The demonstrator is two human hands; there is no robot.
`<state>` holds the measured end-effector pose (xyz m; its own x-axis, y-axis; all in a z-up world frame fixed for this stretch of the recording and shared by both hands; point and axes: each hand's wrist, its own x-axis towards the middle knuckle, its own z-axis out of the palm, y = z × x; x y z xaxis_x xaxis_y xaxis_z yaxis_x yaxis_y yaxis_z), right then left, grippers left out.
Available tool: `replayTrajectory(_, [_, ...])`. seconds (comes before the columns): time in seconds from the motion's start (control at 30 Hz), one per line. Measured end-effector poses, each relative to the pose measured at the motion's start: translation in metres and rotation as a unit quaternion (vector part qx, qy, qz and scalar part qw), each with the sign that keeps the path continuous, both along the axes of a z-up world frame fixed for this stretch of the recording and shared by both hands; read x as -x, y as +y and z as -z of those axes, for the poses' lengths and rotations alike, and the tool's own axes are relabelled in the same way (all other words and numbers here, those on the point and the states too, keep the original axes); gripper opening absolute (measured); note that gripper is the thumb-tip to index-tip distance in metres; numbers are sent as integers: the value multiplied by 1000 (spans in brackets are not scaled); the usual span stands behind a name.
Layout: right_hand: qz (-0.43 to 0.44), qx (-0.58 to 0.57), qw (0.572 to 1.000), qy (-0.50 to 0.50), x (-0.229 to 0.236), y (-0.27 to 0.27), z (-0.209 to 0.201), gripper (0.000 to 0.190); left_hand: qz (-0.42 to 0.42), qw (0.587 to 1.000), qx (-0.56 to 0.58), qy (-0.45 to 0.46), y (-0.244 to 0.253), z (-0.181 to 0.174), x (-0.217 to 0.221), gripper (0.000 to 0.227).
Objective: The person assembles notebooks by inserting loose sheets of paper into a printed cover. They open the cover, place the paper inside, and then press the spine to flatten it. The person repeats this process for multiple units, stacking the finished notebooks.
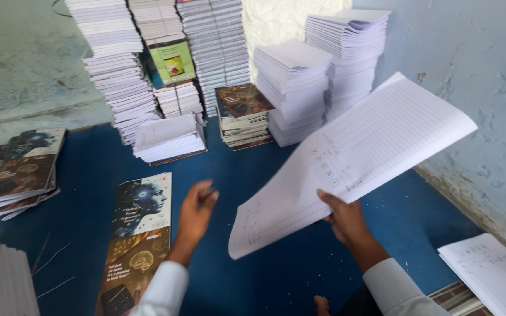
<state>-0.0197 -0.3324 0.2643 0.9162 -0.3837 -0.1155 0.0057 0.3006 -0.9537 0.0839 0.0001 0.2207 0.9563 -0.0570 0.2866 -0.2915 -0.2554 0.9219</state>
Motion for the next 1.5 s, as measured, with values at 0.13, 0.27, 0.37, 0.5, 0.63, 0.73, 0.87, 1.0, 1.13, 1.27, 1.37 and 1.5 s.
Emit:
replayTrajectory(0.13, [45, -2, 997, -56, 1, -33, 12, 40, -28, 999, -16, 43, 51, 97, 24, 41])
replayTrajectory(0.27, [103, -37, 992, -59, 13, -66, 16, 38, -66, 991, -62, 97, 96, 191, 46, 44])
replayTrajectory(0.37, [156, -61, 984, -55, 30, -91, 15, 39, -77, 984, -19, 160, 100, 224, 63, 48])
replayTrajectory(0.5, [186, -62, 974, -113, 48, -118, 17, 40, -78, 954, -49, 284, 102, 231, 60, 56])
replayTrajectory(0.63, [261, -124, 950, -117, 64, -145, 28, 43, -59, 952, -20, 300, 92, 234, 57, 63])
replayTrajectory(0.73, [296, -132, 936, -137, 81, -179, 50, 46, -67, 939, -33, 336, 93, 234, 57, 66])
replayTrajectory(0.87, [324, -140, 922, -161, 110, -220, 78, 49, -74, 941, -42, 328, 92, 230, 59, 70])
replayTrajectory(1.0, [349, -174, 901, -191, 144, -227, 82, 50, -79, 954, -74, 281, 88, 225, 58, 71])
replayTrajectory(1.13, [390, -189, 879, -200, 178, -227, 91, 54, -83, 951, -85, 286, 80, 216, 59, 70])
replayTrajectory(1.27, [426, -203, 852, -225, 213, -230, 113, 53, -110, 959, -126, 228, 69, 208, 63, 66])
replayTrajectory(1.37, [443, -229, 829, -253, 237, -235, 133, 50, -101, 962, -123, 220, 65, 202, 66, 64])
replayTrajectory(1.5, [462, -244, 809, -270, 262, -252, 150, 46, -105, 952, -134, 255, 61, 194, 63, 67])
